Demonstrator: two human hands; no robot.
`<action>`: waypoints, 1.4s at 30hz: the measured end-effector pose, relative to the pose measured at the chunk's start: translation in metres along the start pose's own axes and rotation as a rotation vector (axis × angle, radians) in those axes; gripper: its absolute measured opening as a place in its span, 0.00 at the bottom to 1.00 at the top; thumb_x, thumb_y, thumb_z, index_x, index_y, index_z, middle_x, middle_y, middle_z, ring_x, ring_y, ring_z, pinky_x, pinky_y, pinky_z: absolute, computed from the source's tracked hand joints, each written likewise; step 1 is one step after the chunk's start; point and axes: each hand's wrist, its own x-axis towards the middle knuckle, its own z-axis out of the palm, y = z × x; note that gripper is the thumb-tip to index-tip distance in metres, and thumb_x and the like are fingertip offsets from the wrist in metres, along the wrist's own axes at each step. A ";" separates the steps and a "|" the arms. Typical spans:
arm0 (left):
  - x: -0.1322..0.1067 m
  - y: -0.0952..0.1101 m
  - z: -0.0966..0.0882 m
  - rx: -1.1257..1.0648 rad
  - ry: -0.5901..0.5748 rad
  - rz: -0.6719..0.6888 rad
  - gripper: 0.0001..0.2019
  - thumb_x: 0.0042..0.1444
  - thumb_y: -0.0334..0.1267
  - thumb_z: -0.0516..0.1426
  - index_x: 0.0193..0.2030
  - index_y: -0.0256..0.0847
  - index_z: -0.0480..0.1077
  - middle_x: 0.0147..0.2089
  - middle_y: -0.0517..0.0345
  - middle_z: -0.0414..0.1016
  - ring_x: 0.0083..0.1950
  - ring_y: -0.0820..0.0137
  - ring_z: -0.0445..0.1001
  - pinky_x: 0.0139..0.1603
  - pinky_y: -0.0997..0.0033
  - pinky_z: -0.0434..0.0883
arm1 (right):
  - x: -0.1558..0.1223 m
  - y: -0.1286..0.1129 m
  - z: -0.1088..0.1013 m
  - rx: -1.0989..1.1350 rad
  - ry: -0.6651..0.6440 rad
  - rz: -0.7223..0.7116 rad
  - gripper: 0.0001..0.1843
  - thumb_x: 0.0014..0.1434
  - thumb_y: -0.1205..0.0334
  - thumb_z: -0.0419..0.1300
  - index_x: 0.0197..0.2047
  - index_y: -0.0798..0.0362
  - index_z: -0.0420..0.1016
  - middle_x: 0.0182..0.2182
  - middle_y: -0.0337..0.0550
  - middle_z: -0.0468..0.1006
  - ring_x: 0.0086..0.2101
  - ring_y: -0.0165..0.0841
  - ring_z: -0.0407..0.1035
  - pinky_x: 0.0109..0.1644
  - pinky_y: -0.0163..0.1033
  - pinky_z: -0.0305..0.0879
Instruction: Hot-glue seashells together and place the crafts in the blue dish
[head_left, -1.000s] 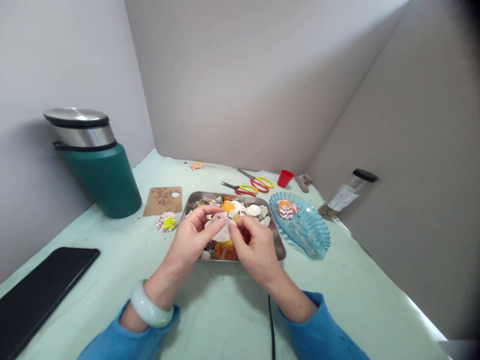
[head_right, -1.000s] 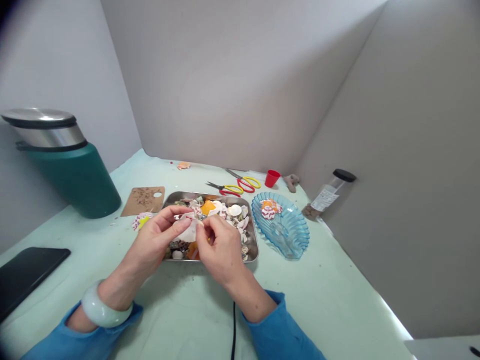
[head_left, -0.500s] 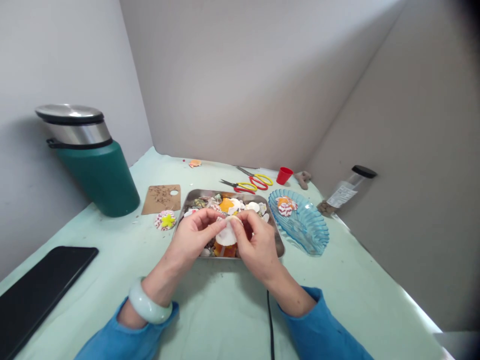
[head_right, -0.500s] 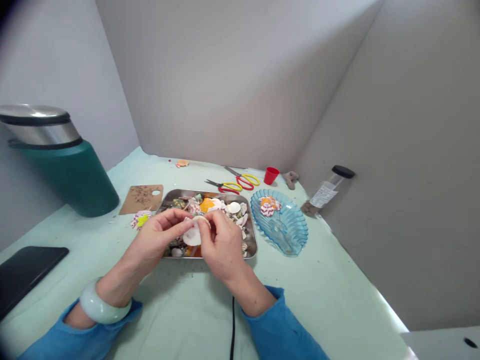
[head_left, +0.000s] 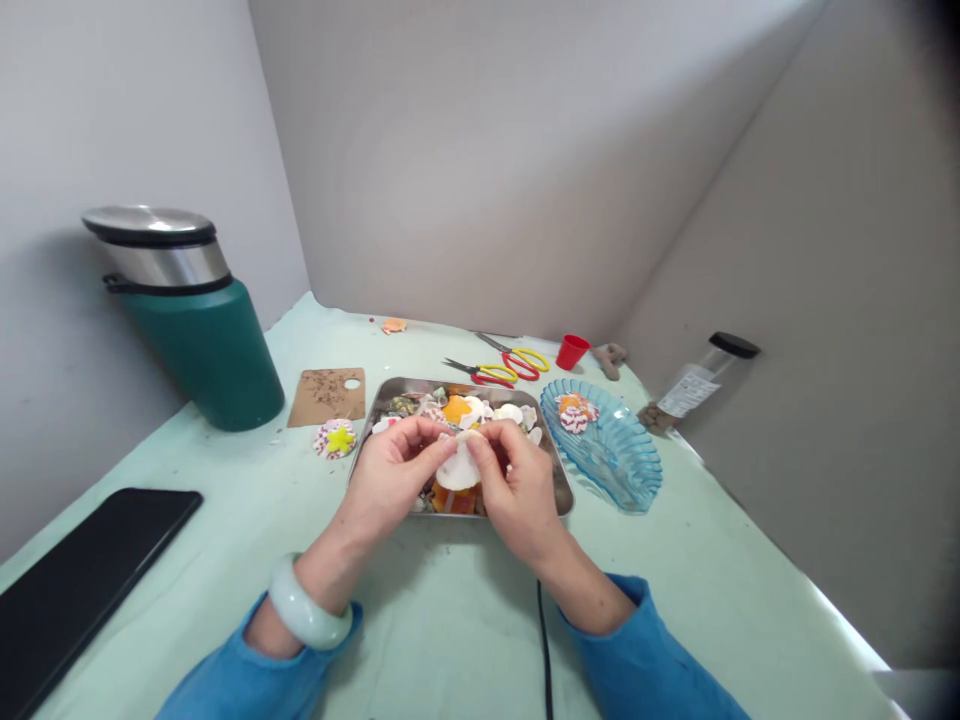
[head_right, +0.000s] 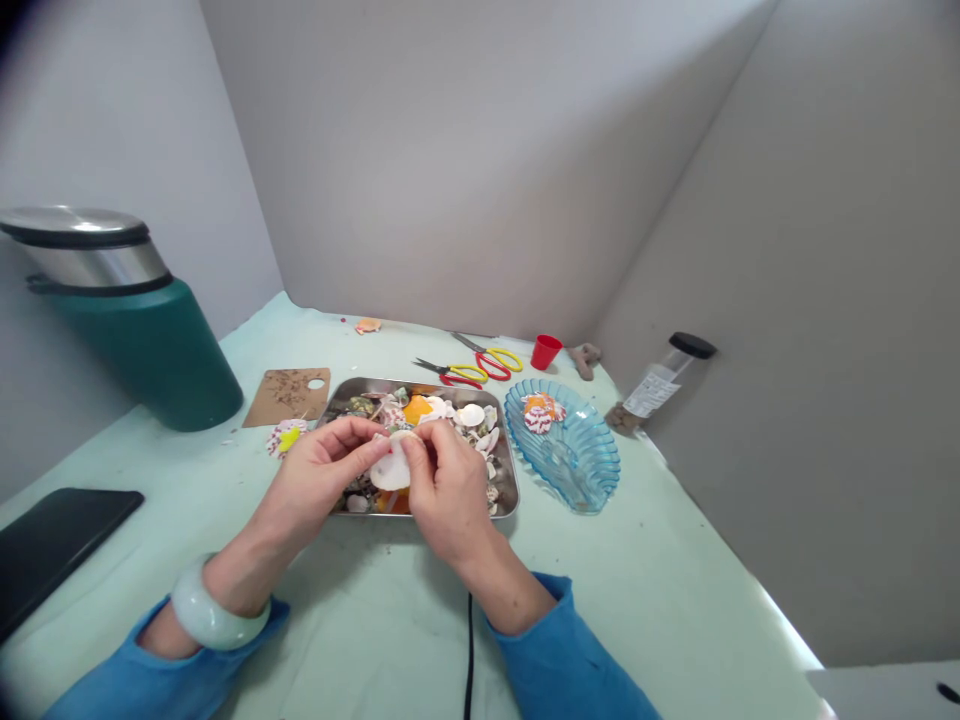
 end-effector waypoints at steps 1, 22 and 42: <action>0.000 0.000 0.001 0.000 0.004 0.004 0.14 0.42 0.44 0.67 0.29 0.37 0.72 0.26 0.60 0.74 0.27 0.74 0.70 0.28 0.77 0.67 | 0.000 0.000 0.000 0.002 0.002 0.003 0.08 0.63 0.61 0.53 0.33 0.52 0.67 0.28 0.39 0.71 0.29 0.31 0.64 0.33 0.35 0.59; 0.002 -0.007 -0.002 -0.137 -0.040 0.004 0.17 0.50 0.50 0.62 0.38 0.38 0.77 0.35 0.54 0.80 0.36 0.68 0.75 0.37 0.74 0.70 | 0.002 0.001 -0.001 0.167 0.030 0.116 0.09 0.62 0.57 0.54 0.33 0.52 0.67 0.26 0.37 0.70 0.27 0.30 0.64 0.32 0.34 0.61; 0.003 -0.006 -0.005 -0.106 -0.016 -0.001 0.12 0.49 0.43 0.64 0.33 0.36 0.75 0.30 0.58 0.77 0.30 0.74 0.72 0.32 0.77 0.69 | 0.000 -0.001 -0.002 0.115 -0.071 0.065 0.07 0.64 0.58 0.53 0.35 0.51 0.65 0.24 0.35 0.68 0.25 0.28 0.62 0.30 0.33 0.58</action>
